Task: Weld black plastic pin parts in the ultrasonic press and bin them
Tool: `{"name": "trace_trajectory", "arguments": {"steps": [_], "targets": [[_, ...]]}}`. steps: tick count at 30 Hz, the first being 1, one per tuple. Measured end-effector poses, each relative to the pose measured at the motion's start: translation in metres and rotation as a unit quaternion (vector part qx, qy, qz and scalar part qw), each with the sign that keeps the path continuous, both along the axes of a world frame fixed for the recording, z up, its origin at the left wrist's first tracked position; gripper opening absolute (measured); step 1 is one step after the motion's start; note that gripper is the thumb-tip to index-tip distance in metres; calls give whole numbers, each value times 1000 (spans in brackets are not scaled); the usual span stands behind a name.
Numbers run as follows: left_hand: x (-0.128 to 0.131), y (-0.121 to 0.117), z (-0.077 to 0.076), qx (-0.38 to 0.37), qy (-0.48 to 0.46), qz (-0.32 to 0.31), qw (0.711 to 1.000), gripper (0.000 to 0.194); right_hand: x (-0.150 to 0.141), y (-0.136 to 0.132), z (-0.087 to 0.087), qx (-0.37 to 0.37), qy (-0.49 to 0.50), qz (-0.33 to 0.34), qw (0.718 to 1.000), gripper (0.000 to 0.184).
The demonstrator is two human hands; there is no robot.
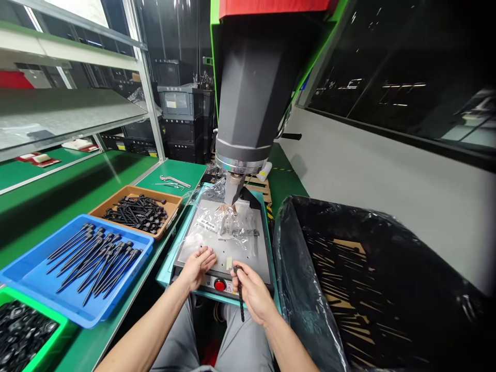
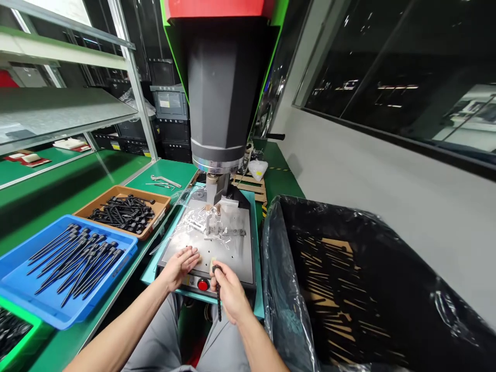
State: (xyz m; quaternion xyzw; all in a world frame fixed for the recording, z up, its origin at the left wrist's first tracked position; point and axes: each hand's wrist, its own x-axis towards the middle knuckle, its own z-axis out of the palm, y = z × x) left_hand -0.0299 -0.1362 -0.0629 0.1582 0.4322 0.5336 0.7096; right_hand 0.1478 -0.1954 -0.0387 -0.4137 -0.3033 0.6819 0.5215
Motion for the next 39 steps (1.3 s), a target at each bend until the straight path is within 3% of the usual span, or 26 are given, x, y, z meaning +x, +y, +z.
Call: {"name": "trace_trajectory", "arguments": {"steps": [3,6,11,14,17,22,30,34,39], "targets": [[8,23,0,26,-39,14,999,42,0,7,10,-4,18,12,1000,52],[15,32,6,68,-61,19,996,33,1,14,11,-4,13,22,1000,53],[23,26,29,116,-65,14,991,22,-16,24,-7,-13,-23,115,993,50],[24,19,47,140,-60,3,988,21,-37,38,-17,24,-73,126,989,39],[21,14,60,156,-67,2,985,21,-50,62,-16,122,-141,57,981,25],[13,13,65,150,-91,8,985,22,-39,107,-2,232,-275,-111,926,26],[14,20,70,144,-88,8,986,20,-16,155,24,319,-315,-215,868,23],[13,25,69,150,-83,5,985,21,-16,178,30,292,-301,-212,883,25],[9,29,64,154,-84,5,984,22,-17,204,29,225,-268,-171,921,37]]}}
